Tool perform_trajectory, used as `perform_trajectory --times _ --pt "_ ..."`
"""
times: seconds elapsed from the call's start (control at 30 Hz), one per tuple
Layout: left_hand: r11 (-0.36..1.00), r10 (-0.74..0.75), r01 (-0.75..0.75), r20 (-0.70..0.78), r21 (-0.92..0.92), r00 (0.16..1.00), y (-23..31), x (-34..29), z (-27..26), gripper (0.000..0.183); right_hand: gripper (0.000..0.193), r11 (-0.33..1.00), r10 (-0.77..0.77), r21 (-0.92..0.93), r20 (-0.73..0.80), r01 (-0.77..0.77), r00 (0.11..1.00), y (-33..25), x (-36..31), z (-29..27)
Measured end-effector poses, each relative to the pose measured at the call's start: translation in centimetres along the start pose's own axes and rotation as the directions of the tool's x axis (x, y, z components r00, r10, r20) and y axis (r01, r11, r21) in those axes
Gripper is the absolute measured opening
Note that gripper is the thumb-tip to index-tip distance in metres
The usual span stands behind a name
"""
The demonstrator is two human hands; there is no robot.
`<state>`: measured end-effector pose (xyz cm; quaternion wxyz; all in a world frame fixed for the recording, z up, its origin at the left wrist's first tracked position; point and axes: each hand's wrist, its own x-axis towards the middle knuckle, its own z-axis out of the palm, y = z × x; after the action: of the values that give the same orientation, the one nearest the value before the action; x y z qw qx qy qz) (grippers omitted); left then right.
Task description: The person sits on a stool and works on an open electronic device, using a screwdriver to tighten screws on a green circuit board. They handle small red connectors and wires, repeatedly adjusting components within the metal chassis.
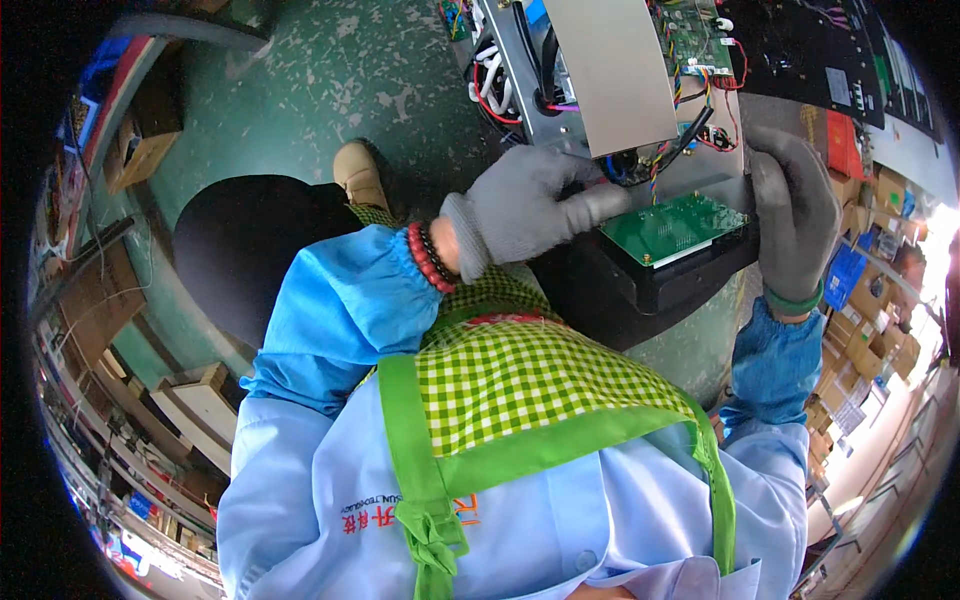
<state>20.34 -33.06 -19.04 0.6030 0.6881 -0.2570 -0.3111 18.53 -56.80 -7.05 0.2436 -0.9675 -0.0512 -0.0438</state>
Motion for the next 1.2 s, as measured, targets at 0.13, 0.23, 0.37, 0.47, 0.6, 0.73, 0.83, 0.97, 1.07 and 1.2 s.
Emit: perform_trajectory --times 0.13,0.23,0.37,0.47,0.6,0.73,0.83,0.97,1.07,1.2 --pt "0.99 -0.126 0.133 -0.111 0.056 0.986 0.4 0.1 1.0 0.038 0.021 1.0 -0.016 -0.003 0.003 0.016 1.0 0.1 0.1 0.0" --pt "0.962 -0.272 0.271 -0.07 -0.013 0.96 0.6 0.2 1.1 0.038 0.022 0.999 0.04 -0.003 0.02 -0.04 0.999 -0.6 0.2 -0.1" --pt "0.941 -0.301 0.286 -0.057 -0.181 0.952 0.7 0.2 1.2 0.038 0.026 0.994 -0.022 0.104 0.369 -0.017 0.929 -0.6 1.6 -0.8" --pt "0.908 -0.344 0.331 -0.009 -0.258 0.939 1.0 0.1 1.0 0.039 0.03 0.967 -0.23 0.232 0.63 0.103 0.742 -0.6 3.7 -0.8" --pt "0.942 -0.116 0.075 -0.105 -0.327 0.988 -0.4 0.5 1.9 0.042 0.036 0.923 -0.385 0.329 0.766 0.201 0.516 0.0 5.2 1.7" --pt "0.92 -0.181 0.133 -0.099 -0.369 0.979 -0.2 0.3 2.0 0.043 0.038 0.919 -0.391 0.319 0.816 0.232 0.425 -0.6 5.9 3.2" --pt "0.91 -0.142 0.098 -0.082 -0.402 0.986 -0.6 0.5 2.2 0.04 0.04 0.928 -0.373 0.32 0.825 0.193 0.424 -0.8 5.5 3.7" --pt "0.916 -0.226 0.193 -0.056 -0.352 0.972 -0.4 0.4 2.0 0.043 0.043 0.931 -0.365 0.312 0.828 0.19 0.425 -0.9 5.8 3.8" --pt "0.92 -0.265 0.262 0.03 -0.29 0.964 0.1 0.3 1.0 0.046 0.044 0.941 -0.334 0.279 0.857 0.191 0.392 -1.0 6.1 3.6" --pt "0.796 -0.316 0.417 0.287 -0.439 0.904 -0.7 0.0 -0.5 0.05 0.045 0.947 -0.319 0.282 0.858 0.15 0.401 -0.8 6.0 3.7"
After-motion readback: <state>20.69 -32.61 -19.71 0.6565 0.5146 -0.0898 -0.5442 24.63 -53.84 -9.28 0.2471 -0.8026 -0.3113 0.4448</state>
